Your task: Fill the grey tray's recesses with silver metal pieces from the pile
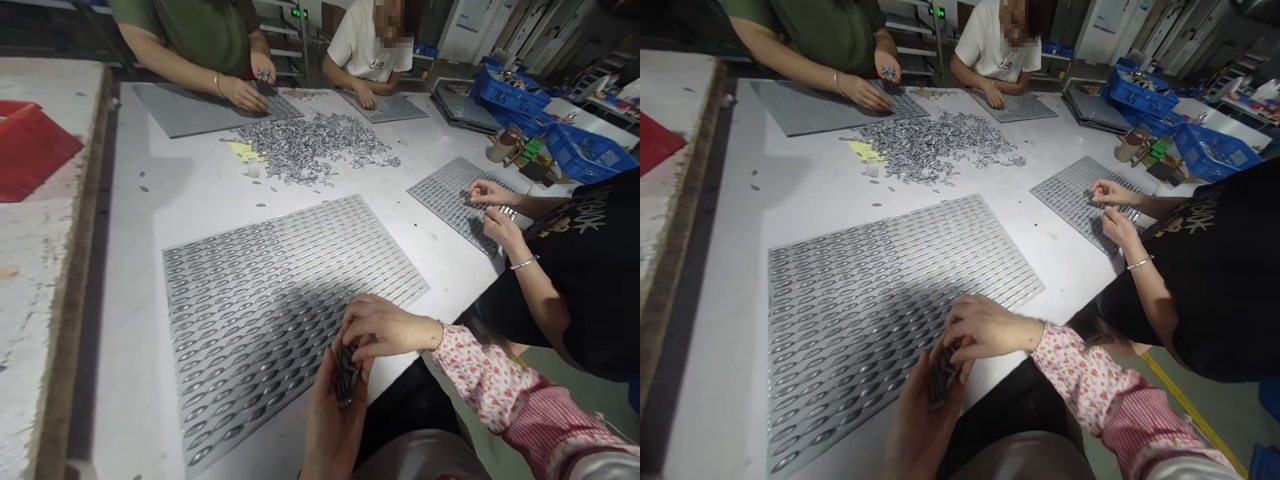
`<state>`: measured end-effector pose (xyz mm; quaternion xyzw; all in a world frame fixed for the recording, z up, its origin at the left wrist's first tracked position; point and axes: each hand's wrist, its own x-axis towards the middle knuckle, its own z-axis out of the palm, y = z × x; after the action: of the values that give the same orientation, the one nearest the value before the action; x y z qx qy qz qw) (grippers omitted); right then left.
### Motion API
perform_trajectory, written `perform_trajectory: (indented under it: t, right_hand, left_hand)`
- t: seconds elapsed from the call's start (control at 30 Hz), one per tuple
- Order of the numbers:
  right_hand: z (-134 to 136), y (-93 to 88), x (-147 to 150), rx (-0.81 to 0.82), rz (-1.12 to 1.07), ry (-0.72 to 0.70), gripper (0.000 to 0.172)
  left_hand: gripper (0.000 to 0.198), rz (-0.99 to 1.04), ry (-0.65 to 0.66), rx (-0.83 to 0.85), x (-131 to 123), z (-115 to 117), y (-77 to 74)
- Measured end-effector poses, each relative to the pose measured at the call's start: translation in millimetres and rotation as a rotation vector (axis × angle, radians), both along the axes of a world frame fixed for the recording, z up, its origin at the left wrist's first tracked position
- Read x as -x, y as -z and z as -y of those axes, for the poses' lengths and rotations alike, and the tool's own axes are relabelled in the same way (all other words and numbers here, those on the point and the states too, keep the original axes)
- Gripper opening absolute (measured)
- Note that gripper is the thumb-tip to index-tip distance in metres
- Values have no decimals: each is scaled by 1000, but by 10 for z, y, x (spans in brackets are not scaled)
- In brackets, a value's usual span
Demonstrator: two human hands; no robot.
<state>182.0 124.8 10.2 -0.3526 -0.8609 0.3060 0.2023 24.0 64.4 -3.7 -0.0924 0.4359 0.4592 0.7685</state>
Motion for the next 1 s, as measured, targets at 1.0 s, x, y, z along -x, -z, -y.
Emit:
perform_trajectory:
  t: [1.0]
  right_hand:
    - [-483, 436, -164, 92, 30, 607, 4]
  left_hand:
    - [14, 52, 218, -21, 23, 162, 116]
